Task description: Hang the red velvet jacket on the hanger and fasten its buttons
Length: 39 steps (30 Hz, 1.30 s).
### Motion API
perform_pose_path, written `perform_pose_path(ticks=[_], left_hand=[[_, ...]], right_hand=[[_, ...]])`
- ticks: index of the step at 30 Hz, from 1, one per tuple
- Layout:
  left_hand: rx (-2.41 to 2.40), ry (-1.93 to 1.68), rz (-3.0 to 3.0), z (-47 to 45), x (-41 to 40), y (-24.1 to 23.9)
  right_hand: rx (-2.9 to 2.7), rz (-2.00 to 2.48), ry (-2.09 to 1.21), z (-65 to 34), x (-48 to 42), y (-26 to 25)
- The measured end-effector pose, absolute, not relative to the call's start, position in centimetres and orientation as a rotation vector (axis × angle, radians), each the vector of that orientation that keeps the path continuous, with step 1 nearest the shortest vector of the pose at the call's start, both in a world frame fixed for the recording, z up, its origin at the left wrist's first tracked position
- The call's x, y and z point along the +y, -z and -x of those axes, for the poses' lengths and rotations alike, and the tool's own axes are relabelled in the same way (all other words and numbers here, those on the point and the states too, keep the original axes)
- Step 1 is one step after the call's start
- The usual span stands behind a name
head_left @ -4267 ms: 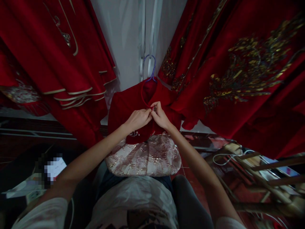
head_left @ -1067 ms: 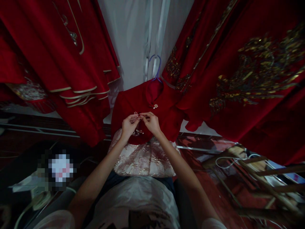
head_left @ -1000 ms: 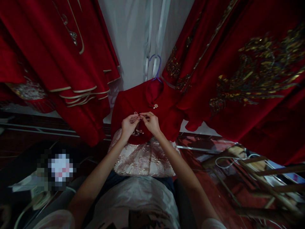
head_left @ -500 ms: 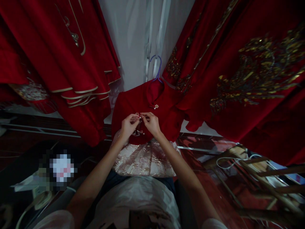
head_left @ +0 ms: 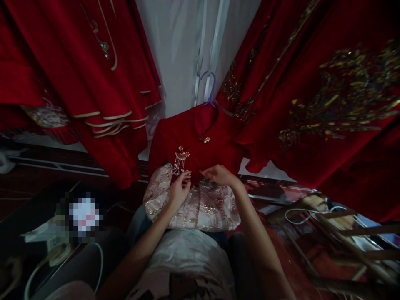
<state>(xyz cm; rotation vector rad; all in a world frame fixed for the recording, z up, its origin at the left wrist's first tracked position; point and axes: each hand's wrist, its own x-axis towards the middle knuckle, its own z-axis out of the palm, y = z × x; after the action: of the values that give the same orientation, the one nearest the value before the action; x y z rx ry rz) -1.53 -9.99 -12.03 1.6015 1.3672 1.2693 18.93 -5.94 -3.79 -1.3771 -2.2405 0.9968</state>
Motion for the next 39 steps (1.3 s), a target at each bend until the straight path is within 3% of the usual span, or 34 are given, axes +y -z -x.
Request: perform_pose_path(ticks=[4,11,15,20,25,33,39], left_hand=[[1.331,-1.261,-1.599,0.9,-9.9,12.8],[0.951,-1.358,-1.057,-2.8,-7.1,12.6],[0.912,-1.41,-1.04,-4.8,-6.3,11.6],[0.767,-1.371,-1.047,-5.1,-6.5,12.9],[0.849,-1.374,-1.138,-3.4,-7.5,13.2],[0.849,-1.389,-1.196,-0.6,-7.8,7.7],[0.991,-1.503,-1.174,0.0,-6.9,10.4]], right_hand=[[-2.432,1.47,-0.898,-18.5,-7.0,2.5],[-2.369,1.384,-0.918,-19.3,-7.7,1.4],[-2.376,1.361,-1.028,-20.0,-7.8,1.0],[-2.359,1.454,-0.91,-21.4,-7.3,1.8],[-2.299,1.427,-0.822,-21.7,-6.7,2.6],[-2.13,1.161,-0.643,-18.3,-7.5,1.1],[-2.139,1.204,-0.619,-15.7,-7.5,2.8]])
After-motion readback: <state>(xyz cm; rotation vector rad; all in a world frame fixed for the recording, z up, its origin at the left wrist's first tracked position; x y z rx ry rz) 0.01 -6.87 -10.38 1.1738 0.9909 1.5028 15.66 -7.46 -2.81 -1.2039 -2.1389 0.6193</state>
